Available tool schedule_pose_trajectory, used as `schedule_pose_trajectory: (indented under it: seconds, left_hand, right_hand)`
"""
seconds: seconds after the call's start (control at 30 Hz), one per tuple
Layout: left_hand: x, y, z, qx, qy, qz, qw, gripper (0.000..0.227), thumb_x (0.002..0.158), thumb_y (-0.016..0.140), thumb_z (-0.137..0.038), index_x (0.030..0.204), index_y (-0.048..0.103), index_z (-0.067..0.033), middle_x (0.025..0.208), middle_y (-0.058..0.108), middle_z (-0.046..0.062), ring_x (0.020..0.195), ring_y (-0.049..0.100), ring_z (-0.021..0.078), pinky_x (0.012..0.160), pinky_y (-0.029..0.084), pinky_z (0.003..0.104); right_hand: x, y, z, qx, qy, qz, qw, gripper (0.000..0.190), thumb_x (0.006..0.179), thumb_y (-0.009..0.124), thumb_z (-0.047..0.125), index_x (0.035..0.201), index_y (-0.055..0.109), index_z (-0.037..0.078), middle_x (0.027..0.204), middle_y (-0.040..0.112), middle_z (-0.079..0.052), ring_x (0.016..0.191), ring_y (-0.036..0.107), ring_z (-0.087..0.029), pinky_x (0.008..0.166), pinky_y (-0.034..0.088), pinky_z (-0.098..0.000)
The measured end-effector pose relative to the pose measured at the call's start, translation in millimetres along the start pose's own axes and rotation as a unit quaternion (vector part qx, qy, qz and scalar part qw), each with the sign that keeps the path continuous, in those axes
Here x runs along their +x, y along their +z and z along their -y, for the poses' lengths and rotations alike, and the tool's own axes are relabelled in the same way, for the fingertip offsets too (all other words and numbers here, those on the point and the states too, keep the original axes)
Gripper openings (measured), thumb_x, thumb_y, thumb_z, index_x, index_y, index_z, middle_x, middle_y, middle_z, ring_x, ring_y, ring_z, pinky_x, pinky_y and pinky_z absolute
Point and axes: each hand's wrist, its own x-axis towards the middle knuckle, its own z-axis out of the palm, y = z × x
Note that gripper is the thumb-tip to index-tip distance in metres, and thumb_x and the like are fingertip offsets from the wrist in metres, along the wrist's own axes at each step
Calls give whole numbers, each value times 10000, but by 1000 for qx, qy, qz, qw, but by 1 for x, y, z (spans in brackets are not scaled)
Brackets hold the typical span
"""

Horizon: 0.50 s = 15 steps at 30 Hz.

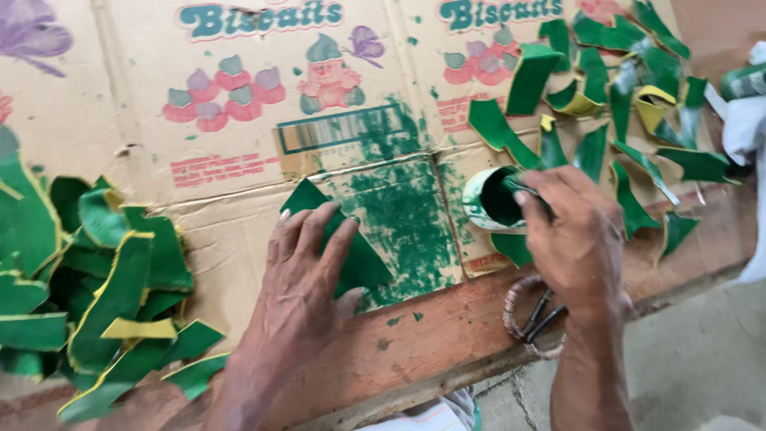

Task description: The person paints green foam pieces with green paint using a small brush. They pick up each piece, apply paint to the surface, and place the finished pieces on a cardboard surface. The process is repeated for multiple pieces.

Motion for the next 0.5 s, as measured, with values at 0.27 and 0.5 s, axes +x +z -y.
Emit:
schedule_pose_trajectory:
  seconds: [0.27,0.5]
  left_hand:
    - [-35,-15,10,3,-127,-14,992,801,612,818,-93,1355,526,-16,1344,499,176,1257,444,409,1056,355,521]
    - [-38,-12,35,48,-93,-80,991,637,677,632,119,1291,661,-46,1333,610,160,1274,522,354,1071,406,453]
  right_hand:
    - [-9,3,-7,6,4,0,1000,148,966,764,14,1113,746,17,1025,704,-134,918,686,-291,805,523,-364]
    - [-9,-13,39,95,-31,-40,994,143,958,781,-33,1079,729,23,1021,695,-79,845,642,-152,724,510,-277]
